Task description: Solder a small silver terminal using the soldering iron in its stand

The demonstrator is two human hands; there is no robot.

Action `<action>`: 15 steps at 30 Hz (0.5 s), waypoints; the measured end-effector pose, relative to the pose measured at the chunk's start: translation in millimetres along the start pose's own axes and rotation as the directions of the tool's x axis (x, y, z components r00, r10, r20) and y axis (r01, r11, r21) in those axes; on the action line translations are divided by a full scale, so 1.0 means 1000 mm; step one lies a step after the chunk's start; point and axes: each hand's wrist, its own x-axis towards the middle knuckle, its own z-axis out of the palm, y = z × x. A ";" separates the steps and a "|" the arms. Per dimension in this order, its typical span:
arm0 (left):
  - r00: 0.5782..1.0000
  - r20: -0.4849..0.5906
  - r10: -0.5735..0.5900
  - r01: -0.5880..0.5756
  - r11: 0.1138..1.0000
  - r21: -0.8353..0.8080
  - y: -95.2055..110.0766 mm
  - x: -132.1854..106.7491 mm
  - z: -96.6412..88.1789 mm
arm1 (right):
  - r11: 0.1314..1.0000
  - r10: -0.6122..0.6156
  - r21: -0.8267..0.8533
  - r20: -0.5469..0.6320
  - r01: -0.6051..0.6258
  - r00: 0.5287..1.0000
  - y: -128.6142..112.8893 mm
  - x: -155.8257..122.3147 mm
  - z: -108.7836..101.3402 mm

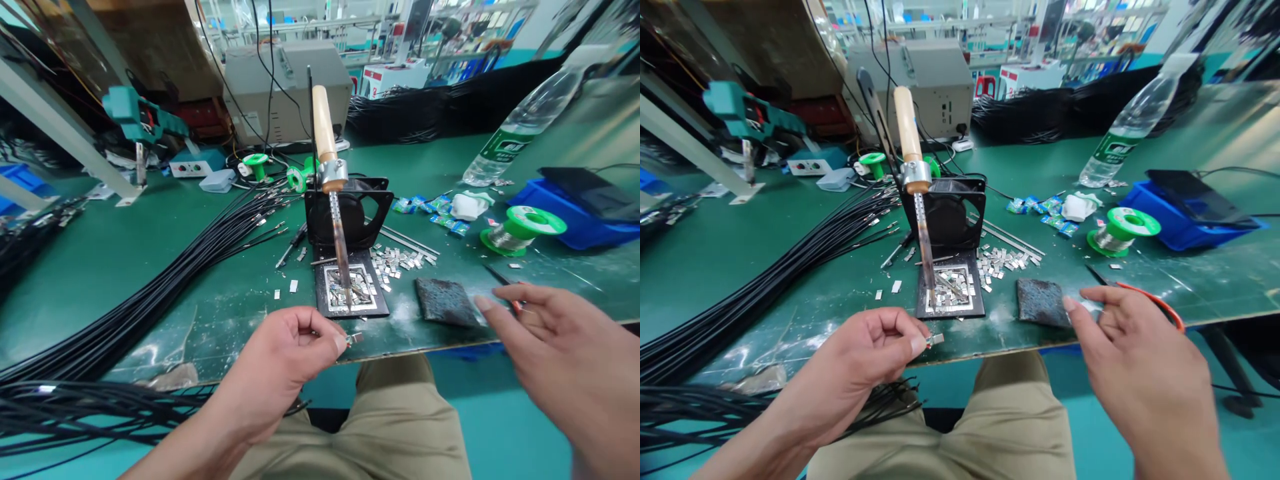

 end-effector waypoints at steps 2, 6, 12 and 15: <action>1.000 0.004 -0.009 0.009 1.000 -0.002 -0.001 -0.001 -0.001 | 0.978 0.092 -0.196 0.090 -0.073 0.992 0.001 0.016 -0.006; 1.000 0.023 0.001 0.000 1.000 -0.022 -0.001 -0.005 -0.001 | 0.956 0.104 -0.289 0.207 -0.040 0.973 -0.008 0.025 -0.006; 0.997 0.054 0.055 -0.055 0.998 -0.011 -0.003 -0.011 -0.004 | 0.958 0.069 -0.285 0.190 -0.013 0.979 -0.011 0.021 -0.001; 0.995 0.068 0.071 -0.070 0.997 -0.015 -0.005 -0.011 -0.004 | 0.963 0.044 -0.271 0.181 0.007 0.983 -0.010 0.021 0.002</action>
